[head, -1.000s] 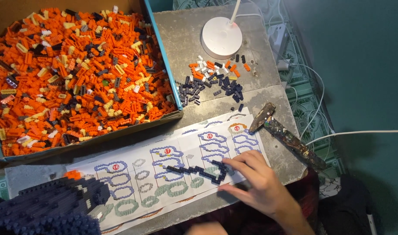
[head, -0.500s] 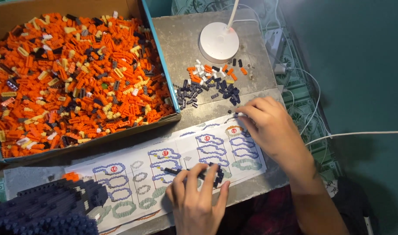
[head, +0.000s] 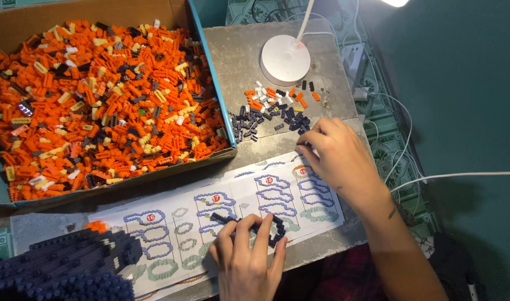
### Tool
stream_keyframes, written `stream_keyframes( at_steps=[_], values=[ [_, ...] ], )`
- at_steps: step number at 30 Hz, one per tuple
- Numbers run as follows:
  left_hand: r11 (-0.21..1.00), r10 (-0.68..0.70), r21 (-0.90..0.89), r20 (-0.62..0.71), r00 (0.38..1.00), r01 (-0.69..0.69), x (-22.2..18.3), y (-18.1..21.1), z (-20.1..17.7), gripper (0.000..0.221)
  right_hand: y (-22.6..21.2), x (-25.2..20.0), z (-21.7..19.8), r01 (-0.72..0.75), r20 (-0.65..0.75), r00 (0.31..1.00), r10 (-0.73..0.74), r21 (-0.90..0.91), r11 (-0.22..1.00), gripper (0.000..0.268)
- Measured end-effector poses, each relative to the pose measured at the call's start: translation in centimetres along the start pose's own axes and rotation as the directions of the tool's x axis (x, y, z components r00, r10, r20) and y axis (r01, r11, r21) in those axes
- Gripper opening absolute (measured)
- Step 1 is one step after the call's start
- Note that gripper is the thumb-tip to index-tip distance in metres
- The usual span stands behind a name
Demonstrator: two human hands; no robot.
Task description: Assembling a complex model using small interlocking plastic blocks while following a printed instruction manual.
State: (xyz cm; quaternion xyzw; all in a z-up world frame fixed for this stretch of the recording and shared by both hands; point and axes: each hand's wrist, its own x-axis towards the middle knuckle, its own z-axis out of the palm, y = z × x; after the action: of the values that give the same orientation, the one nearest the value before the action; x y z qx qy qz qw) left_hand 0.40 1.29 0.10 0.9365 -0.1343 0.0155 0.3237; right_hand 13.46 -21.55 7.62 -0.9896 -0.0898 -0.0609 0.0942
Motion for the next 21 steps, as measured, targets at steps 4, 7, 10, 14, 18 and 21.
stream_keyframes(
  at_steps=[4,7,10,14,18,21],
  values=[
    [1.0,0.006,-0.019,0.022,1.0,-0.006,0.2,-0.2,0.2,0.052,0.2,1.0,-0.2,0.001,-0.013,1.0,-0.002,-0.045,0.999,0.014],
    [1.0,0.021,-0.02,0.001,1.0,-0.021,0.4,-0.2,0.1,0.051,0.2,2.0,-0.4,-0.001,-0.003,1.0,0.001,-0.039,0.999,0.015],
    [0.999,0.012,-0.031,0.023,1.0,-0.011,0.3,-0.3,0.1,0.051,-0.7,3.2,-0.7,0.039,-0.041,0.998,-0.039,-0.004,0.999,0.01],
    [0.999,0.016,-0.033,0.031,0.999,-0.015,0.2,-0.4,0.3,0.053,-1.0,5.4,0.0,0.123,-0.083,0.989,-0.122,0.003,0.992,0.01],
    [0.999,0.01,-0.032,0.043,0.999,-0.009,0.3,-0.4,0.3,0.052,-0.6,7.4,1.6,0.127,-0.063,0.99,-0.128,-0.019,0.992,0.016],
    [1.0,0.011,-0.029,0.037,0.999,-0.01,0.4,-0.3,0.2,0.053,-0.1,8.2,2.9,0.118,-0.039,0.992,-0.121,-0.066,0.991,0.01]
  ],
)
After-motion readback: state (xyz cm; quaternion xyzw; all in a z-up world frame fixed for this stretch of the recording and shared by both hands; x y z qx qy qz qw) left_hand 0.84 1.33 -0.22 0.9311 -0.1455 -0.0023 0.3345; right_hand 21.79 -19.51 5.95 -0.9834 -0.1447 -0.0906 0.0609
